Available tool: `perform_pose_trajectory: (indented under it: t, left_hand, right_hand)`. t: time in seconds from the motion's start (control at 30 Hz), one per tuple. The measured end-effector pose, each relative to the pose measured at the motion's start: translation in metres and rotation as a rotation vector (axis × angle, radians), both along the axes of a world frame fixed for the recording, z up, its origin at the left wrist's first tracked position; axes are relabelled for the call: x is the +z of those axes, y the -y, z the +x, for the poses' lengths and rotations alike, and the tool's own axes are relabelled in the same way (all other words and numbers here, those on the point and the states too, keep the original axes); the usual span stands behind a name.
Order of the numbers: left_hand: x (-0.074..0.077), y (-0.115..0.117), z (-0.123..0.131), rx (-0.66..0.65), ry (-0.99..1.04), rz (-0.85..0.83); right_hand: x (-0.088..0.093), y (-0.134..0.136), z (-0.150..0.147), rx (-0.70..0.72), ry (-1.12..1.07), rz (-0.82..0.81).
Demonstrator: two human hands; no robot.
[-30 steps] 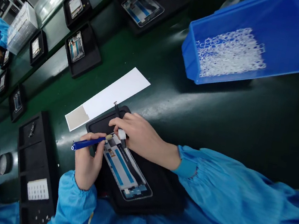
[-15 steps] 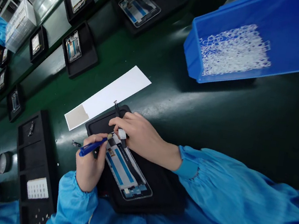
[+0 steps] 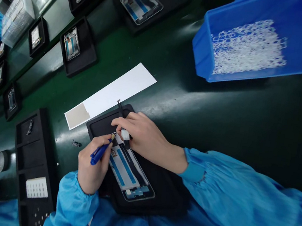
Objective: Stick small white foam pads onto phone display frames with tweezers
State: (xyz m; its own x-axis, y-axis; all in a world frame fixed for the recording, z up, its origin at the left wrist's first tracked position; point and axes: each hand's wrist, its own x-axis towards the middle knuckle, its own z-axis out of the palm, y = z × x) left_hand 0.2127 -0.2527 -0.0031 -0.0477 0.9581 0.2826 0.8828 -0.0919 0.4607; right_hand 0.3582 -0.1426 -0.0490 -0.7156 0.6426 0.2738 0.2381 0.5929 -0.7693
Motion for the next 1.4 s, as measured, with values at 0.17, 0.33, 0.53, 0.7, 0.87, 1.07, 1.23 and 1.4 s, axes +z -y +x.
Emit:
perform_pose_trajectory:
  t: [0.17, 0.33, 0.53, 0.7, 0.87, 1.07, 1.23, 1.4]
  left_hand:
    - [-0.002, 0.000, -0.005, 0.005, 0.062, -0.023]
    - [-0.018, 0.009, -0.010, 0.258, 0.360, -0.012]
    - [-0.024, 0.016, -0.009, 0.267, 0.355, 0.049]
    - [-0.019, 0.013, -0.007, 0.285, 0.312, 0.028]
    - [-0.017, 0.006, -0.008, 0.375, 0.516, -0.016]
    - [-0.017, 0.004, -0.006, 0.428, 0.601, -0.018]
    - [-0.020, 0.004, -0.009, 0.446, 0.697, -0.022]
    - [-0.014, 0.007, -0.012, 0.473, 0.615, 0.069]
  right_hand:
    - [-0.002, 0.001, 0.001, -0.013, 0.011, 0.012]
    - [-0.001, 0.000, 0.001, -0.004, 0.017, -0.004]
    - [0.003, -0.001, 0.001, 0.000, 0.007, -0.032]
    - [0.004, 0.000, 0.001, -0.006, 0.018, -0.030]
    - [0.005, 0.000, 0.001, -0.016, 0.022, -0.024]
    - [0.006, -0.001, 0.001, -0.020, 0.024, -0.021]
    - [0.006, 0.000, 0.001, -0.019, 0.025, -0.026]
    - [0.005, 0.000, 0.000, -0.017, 0.018, -0.032]
